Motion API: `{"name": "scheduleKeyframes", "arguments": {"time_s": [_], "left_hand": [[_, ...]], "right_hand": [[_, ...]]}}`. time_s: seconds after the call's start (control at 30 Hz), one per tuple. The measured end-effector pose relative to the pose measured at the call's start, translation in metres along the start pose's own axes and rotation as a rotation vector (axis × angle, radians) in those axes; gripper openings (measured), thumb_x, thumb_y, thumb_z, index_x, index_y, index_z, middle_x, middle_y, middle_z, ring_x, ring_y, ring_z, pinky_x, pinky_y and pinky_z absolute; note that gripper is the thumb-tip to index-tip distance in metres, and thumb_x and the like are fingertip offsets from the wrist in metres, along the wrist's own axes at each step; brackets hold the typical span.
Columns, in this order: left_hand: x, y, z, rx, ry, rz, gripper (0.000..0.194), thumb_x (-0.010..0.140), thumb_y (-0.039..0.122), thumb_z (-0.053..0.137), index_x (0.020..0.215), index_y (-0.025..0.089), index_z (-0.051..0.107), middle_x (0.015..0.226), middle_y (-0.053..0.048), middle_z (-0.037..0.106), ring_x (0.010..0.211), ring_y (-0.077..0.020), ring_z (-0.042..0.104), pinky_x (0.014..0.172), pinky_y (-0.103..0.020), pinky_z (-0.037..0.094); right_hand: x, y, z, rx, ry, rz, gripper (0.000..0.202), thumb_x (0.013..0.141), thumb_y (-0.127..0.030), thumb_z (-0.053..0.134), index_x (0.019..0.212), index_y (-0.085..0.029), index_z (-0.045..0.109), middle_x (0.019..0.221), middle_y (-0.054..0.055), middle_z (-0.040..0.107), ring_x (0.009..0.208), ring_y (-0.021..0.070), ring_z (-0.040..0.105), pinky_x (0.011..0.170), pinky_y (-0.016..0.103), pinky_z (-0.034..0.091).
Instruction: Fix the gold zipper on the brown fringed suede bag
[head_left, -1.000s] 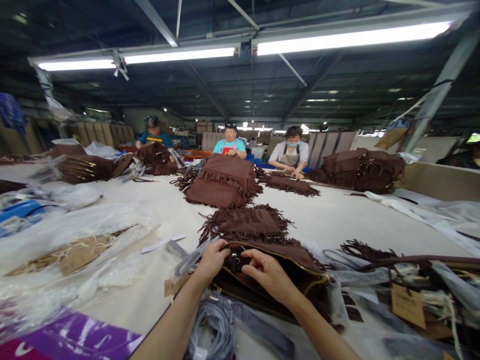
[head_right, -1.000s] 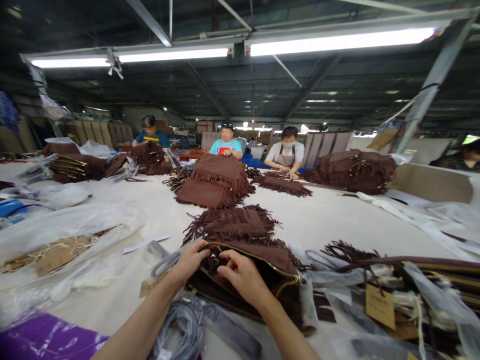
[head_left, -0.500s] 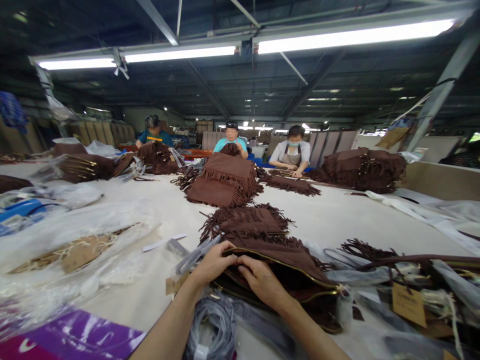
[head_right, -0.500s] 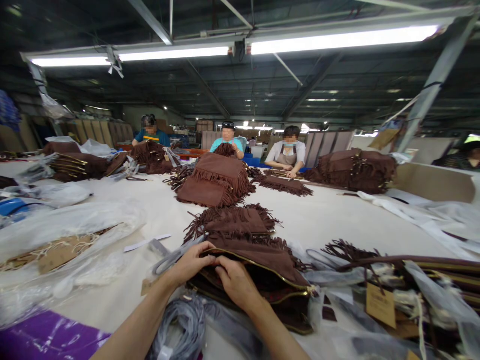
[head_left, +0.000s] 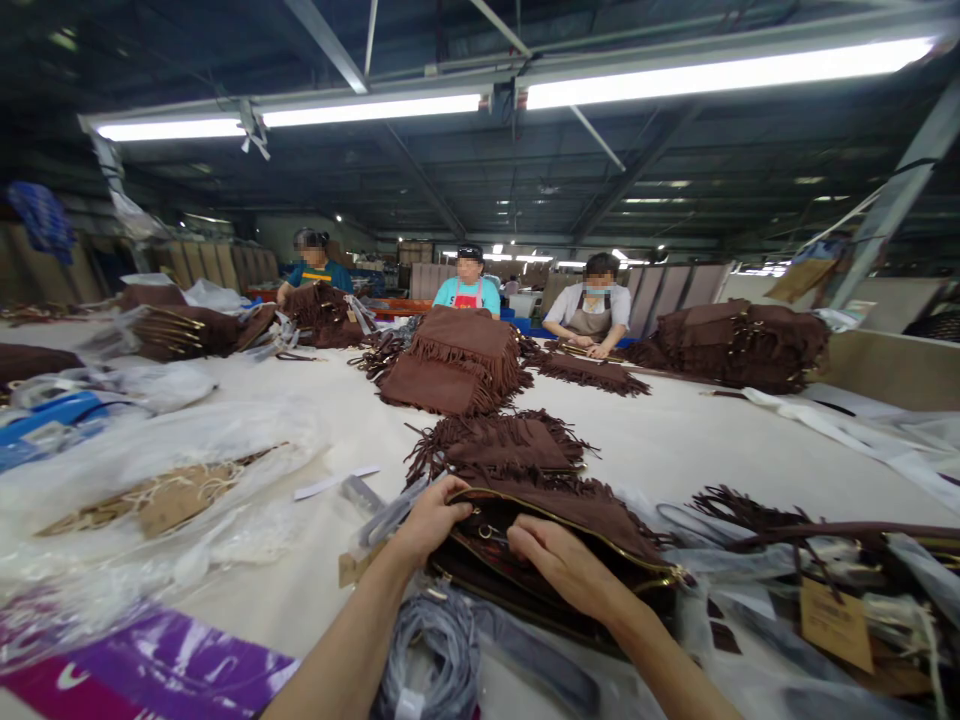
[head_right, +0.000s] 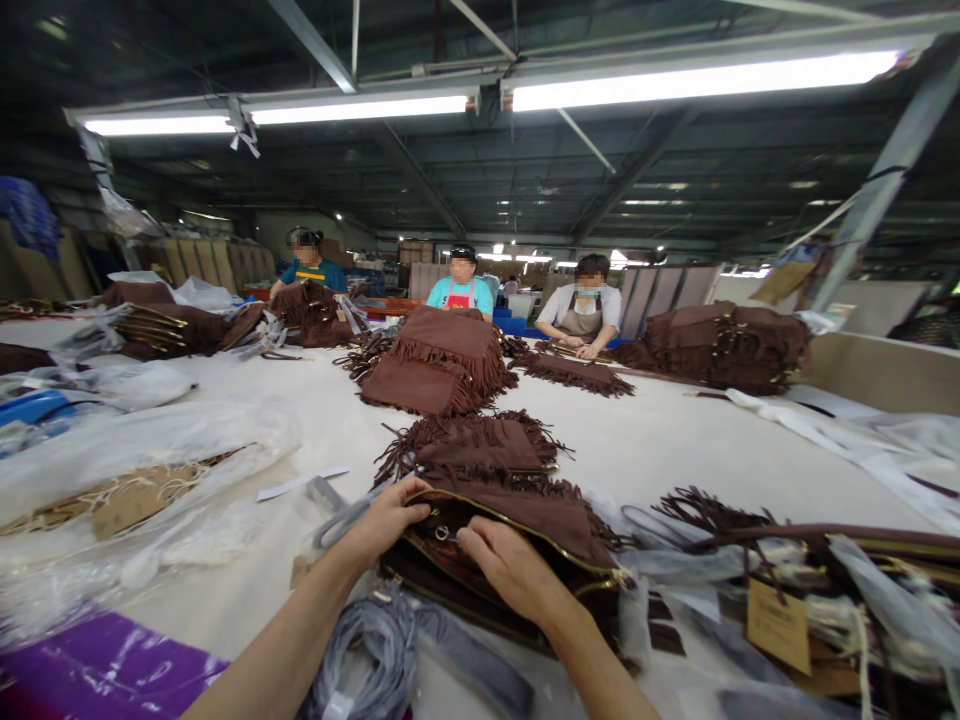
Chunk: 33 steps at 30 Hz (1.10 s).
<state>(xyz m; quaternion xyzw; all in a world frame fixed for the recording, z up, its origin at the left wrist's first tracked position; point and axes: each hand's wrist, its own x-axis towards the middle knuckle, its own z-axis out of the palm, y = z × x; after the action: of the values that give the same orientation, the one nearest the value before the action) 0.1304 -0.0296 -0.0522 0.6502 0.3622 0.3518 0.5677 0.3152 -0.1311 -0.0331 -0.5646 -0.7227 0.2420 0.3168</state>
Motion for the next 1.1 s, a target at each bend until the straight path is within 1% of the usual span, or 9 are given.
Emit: {"name": "scheduleKeyframes", "arguments": {"time_s": [0.07,0.13,0.3,0.53,0.63,0.77,0.83,0.93,1.1], "left_hand": [[0.001,0.000,-0.001,-0.056,0.003,-0.038,0.018,0.071,0.015,0.056,0.089,0.019,0.058,0.074,0.003,0.061,0.072,-0.0146,0.058,0.069,-0.025,0.045],[0.003,-0.001,-0.001,-0.105,0.005,-0.076,0.019,0.070,0.017,0.058,0.089,0.019,0.057,0.071,0.003,0.061,0.066,-0.0135,0.057,0.063,-0.023,0.044],[0.005,-0.002,-0.003,-0.201,-0.001,-0.146,0.025,0.065,0.024,0.066,0.088,0.019,0.057,0.069,0.003,0.061,0.058,-0.0125,0.055,0.058,-0.023,0.043],[0.007,-0.005,-0.004,-0.265,0.019,-0.169,0.028,0.061,0.024,0.069,0.086,0.018,0.058,0.068,0.004,0.061,0.057,-0.0123,0.054,0.056,-0.023,0.040],[0.008,-0.006,-0.004,-0.278,0.022,-0.171,0.028,0.060,0.024,0.069,0.085,0.018,0.058,0.068,0.004,0.062,0.057,-0.0121,0.054,0.056,-0.023,0.040],[0.006,-0.005,-0.005,-0.298,0.021,-0.178,0.029,0.059,0.024,0.067,0.085,0.018,0.057,0.068,0.003,0.062,0.057,-0.0127,0.054,0.058,-0.025,0.042],[0.006,-0.004,-0.005,-0.304,0.020,-0.182,0.029,0.059,0.024,0.067,0.085,0.018,0.057,0.068,0.003,0.062,0.057,-0.0131,0.055,0.059,-0.025,0.043],[0.005,-0.003,-0.005,-0.304,0.024,-0.182,0.029,0.059,0.025,0.068,0.085,0.018,0.057,0.069,0.002,0.062,0.058,-0.0133,0.055,0.059,-0.025,0.042],[0.006,-0.004,-0.005,-0.282,0.035,-0.175,0.028,0.061,0.027,0.070,0.084,0.018,0.057,0.069,0.002,0.061,0.060,-0.0138,0.055,0.061,-0.026,0.043]], "right_hand": [[-0.002,0.001,-0.003,-0.116,-0.003,-0.001,0.034,0.097,-0.037,0.035,0.068,-0.023,0.045,0.066,-0.002,0.049,0.064,0.0180,0.047,0.062,0.029,0.033],[-0.001,0.003,-0.002,-0.172,0.003,0.006,0.031,0.096,-0.036,0.035,0.068,-0.023,0.042,0.066,-0.002,0.048,0.063,0.0178,0.046,0.061,0.030,0.032],[0.002,0.012,-0.001,-0.154,0.027,0.020,0.027,0.095,-0.033,0.033,0.075,-0.024,0.048,0.070,-0.002,0.050,0.069,0.0190,0.050,0.066,0.029,0.035],[0.002,0.015,0.003,-0.162,0.061,0.047,0.024,0.091,-0.033,0.035,0.075,-0.024,0.049,0.070,0.000,0.054,0.070,0.0207,0.054,0.069,0.032,0.038],[0.006,0.014,0.009,-0.054,0.086,0.049,0.025,0.089,-0.035,0.036,0.075,-0.023,0.052,0.071,0.000,0.058,0.071,0.0204,0.056,0.070,0.031,0.040],[0.010,0.020,0.015,0.202,0.058,0.132,0.030,0.082,-0.041,0.044,0.092,-0.022,0.064,0.082,0.002,0.067,0.062,0.0177,0.055,0.062,0.029,0.042],[0.010,0.025,0.016,0.273,0.041,0.188,0.034,0.077,-0.043,0.048,0.095,-0.021,0.067,0.080,0.001,0.069,0.057,0.0165,0.054,0.058,0.028,0.043],[0.010,0.031,0.017,0.299,0.079,0.217,0.032,0.073,-0.042,0.050,0.088,-0.021,0.068,0.077,0.002,0.070,0.057,0.0166,0.056,0.057,0.027,0.044],[0.015,0.030,0.023,0.309,0.125,0.208,0.027,0.073,-0.040,0.049,0.082,-0.021,0.065,0.073,0.000,0.069,0.050,0.0144,0.053,0.051,0.026,0.043]]}}
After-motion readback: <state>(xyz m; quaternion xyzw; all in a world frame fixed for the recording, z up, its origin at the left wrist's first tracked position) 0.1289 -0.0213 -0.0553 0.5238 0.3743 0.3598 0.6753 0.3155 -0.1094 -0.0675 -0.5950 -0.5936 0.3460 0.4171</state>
